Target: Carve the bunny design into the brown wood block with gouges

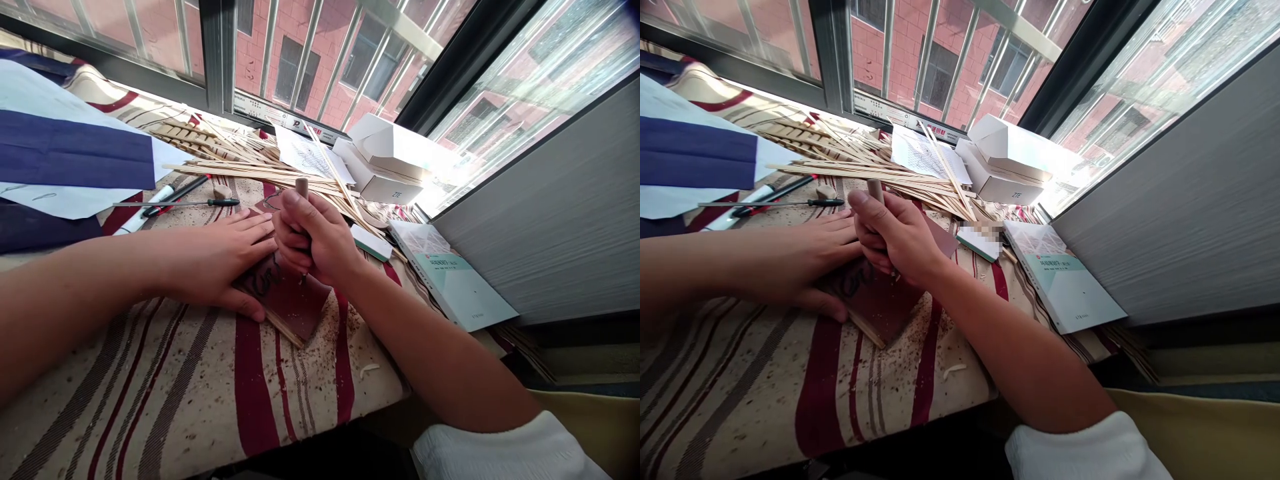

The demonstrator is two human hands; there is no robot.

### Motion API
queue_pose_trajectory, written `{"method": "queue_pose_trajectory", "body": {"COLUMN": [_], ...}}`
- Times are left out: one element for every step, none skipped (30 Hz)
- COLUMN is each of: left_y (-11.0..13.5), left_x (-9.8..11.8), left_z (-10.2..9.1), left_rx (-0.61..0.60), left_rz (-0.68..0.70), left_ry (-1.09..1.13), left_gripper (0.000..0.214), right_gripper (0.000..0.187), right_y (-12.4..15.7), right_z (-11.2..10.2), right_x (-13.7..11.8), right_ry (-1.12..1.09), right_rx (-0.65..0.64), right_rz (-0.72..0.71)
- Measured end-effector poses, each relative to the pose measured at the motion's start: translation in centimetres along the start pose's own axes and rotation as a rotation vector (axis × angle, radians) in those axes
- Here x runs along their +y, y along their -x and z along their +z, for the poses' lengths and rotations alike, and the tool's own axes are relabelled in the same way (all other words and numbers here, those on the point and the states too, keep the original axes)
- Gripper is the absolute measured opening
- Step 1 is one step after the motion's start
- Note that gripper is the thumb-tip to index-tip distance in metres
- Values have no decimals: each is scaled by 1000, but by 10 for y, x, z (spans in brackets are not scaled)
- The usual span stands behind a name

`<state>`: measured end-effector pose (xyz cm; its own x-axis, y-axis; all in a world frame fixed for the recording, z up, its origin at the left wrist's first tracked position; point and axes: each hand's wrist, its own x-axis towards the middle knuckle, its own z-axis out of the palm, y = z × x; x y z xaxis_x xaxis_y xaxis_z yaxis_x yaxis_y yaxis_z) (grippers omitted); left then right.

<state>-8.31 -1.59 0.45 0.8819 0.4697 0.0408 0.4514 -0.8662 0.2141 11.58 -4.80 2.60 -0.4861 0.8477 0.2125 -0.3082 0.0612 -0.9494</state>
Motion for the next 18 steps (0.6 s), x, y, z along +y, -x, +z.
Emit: {"method": "queue_pose_trajectory", "body": {"left_y": [0,0,0,-1,-1,-1,-1,-1,-1,-1,-1,-1,-1,-1,-1,-1,-1,-1], "left_x": [0,0,0,0,0,-1,-1,-1,-1,-1,-1,-1,0,0,1,1,2,2], "left_z": [0,0,0,0,0,1,1,1,1,1,1,1,0,0,0,0,0,0], "left_rx": [-9,-22,-33,-34,-36,-40,-44,-45,-45,-45,-46,-48,-52,-56,-59,-57,-50,-41], "left_rz": [-3,-7,-10,-11,-10,-8,-7,-6,-5,-6,-8,-12,-18,-23,-28,-28,-23,-17], "left_ry": [-1,-5,-9,-13,-16,-18,-16,-13,-9,-7,-8,-10,-12,-11,-8,-1,6,11], "left_gripper": [105,106,108,110,112,113,114,115,116,117,117,117,117,117,116,115,114,113], "right_gripper": [57,58,59,60,61,61,61,61,61,60,60,60,60,60,60,61,61,61], "right_y": [0,0,-1,-1,-1,-2,-2,-3,-3,-4,-4,-4,-4,-4,-4,-5,-6,-8], "right_z": [0,1,1,1,2,2,2,3,4,4,5,6,7,7,7,8,8,8], "right_x": [0,0,0,1,1,1,2,2,3,4,4,4,5,5,5,6,7,8], "right_ry": [0,0,1,3,6,7,6,3,0,-3,0,6,16,24,29,29,24,16], "right_rx": [25,56,86,110,129,141,146,150,155,164,174,185,195,202,203,200,198,204], "right_rz": [-6,-16,-25,-32,-39,-43,-46,-51,-60,-72,-79,-80,-75,-66,-55,-43,-30,-13]}}
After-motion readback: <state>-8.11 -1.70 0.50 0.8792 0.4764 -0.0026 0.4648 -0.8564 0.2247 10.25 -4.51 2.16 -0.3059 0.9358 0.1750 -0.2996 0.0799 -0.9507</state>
